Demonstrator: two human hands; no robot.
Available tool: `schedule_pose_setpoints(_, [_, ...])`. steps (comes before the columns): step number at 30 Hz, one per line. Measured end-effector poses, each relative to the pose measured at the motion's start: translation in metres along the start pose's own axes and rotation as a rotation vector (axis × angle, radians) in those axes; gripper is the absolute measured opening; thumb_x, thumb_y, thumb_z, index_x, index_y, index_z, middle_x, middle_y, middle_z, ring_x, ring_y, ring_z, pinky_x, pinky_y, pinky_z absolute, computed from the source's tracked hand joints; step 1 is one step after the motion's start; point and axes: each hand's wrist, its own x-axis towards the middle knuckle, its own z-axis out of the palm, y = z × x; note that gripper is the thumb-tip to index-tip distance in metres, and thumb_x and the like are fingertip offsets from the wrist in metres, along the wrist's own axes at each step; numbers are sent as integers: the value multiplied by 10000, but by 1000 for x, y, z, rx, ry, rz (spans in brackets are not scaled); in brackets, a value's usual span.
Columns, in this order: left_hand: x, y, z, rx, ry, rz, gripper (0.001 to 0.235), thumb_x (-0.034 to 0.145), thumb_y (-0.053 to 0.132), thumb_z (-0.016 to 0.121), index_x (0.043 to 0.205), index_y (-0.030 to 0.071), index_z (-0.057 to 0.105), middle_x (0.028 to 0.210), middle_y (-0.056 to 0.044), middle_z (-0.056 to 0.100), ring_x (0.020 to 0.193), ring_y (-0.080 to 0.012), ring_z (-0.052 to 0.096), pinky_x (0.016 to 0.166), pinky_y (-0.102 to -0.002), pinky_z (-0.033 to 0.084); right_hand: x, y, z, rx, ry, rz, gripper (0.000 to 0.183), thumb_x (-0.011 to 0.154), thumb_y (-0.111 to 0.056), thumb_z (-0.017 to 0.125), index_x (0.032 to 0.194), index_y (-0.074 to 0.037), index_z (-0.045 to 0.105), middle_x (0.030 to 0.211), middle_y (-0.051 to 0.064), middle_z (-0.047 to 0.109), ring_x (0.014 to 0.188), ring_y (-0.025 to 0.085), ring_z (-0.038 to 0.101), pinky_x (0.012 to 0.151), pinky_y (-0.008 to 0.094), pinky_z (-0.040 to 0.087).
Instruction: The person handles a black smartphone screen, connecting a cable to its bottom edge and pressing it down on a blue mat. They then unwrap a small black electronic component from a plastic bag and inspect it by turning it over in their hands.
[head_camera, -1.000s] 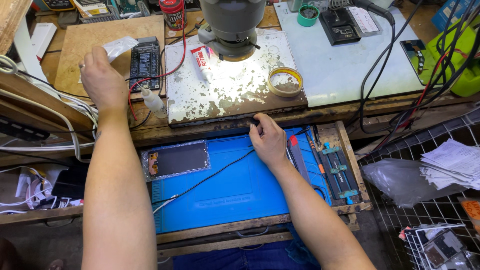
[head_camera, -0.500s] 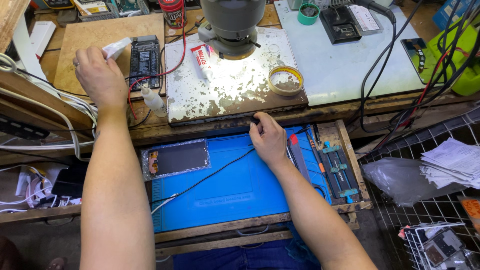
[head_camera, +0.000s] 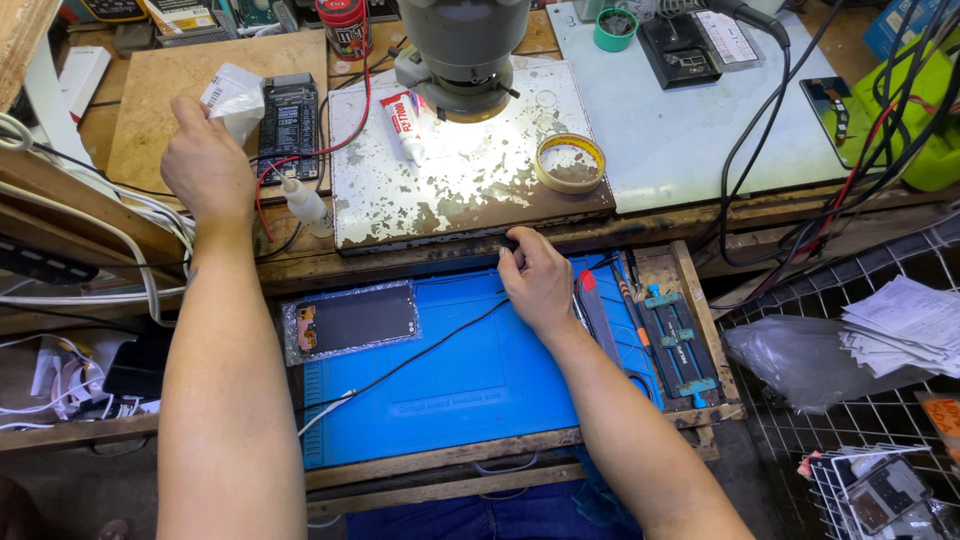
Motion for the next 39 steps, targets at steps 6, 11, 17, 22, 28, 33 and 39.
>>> schedule_pose_setpoints(6, [1,0,-6,46,323,168,162,883,44,724,963,75,587,994,-184,668,950,-402,645,795,-474,501,1,0,0,2,-4,3,209,881,-102,716,1070,-27,667,760,111,650,596,241,635,557,377,507])
schedule_pose_setpoints(11, [3,-7,1,-135,274,-12,136,934,-38,681,1002,0,570,974,-197,664,910,-416,635,785,-521,476,0,-1,0,0,-3,4,208,879,-104,716,1066,-28,668,759,111,651,594,239,637,554,375,506])
schedule_pose_setpoints(17, [6,-17,9,-318,380,-83,125,971,-92,644,1015,-13,559,910,-173,691,813,-368,688,735,-456,532,1,1,0,9,-3,-10,216,882,-110,715,1077,-30,667,774,106,661,596,235,641,558,373,507])
schedule_pose_setpoints(22, [20,-10,2,-625,369,-262,112,1014,0,691,982,10,584,828,-56,687,682,-138,683,606,-290,567,0,0,0,8,-2,22,199,877,-118,714,1058,-45,676,753,102,657,594,243,643,559,378,507])
schedule_pose_setpoints(28, [30,27,-22,-954,282,-139,121,1079,-7,678,1020,3,573,918,-41,683,751,-84,677,659,-228,607,0,1,0,9,-9,28,201,874,-124,715,1055,-47,674,765,113,659,609,262,647,567,391,509])
schedule_pose_setpoints(33, [30,73,-62,-1116,231,-105,158,1084,-7,684,1000,8,550,934,-43,656,764,-86,658,706,-251,645,0,2,-2,19,-9,15,207,884,-131,717,1067,-44,674,770,116,667,622,267,646,582,392,509])
schedule_pose_setpoints(39, [-5,115,-135,-1198,150,-27,167,1118,7,689,1051,6,536,988,-48,623,848,-100,655,800,-280,647,-2,-5,-7,161,-49,46,245,914,-122,709,1131,-15,670,754,79,666,593,187,624,563,335,508])
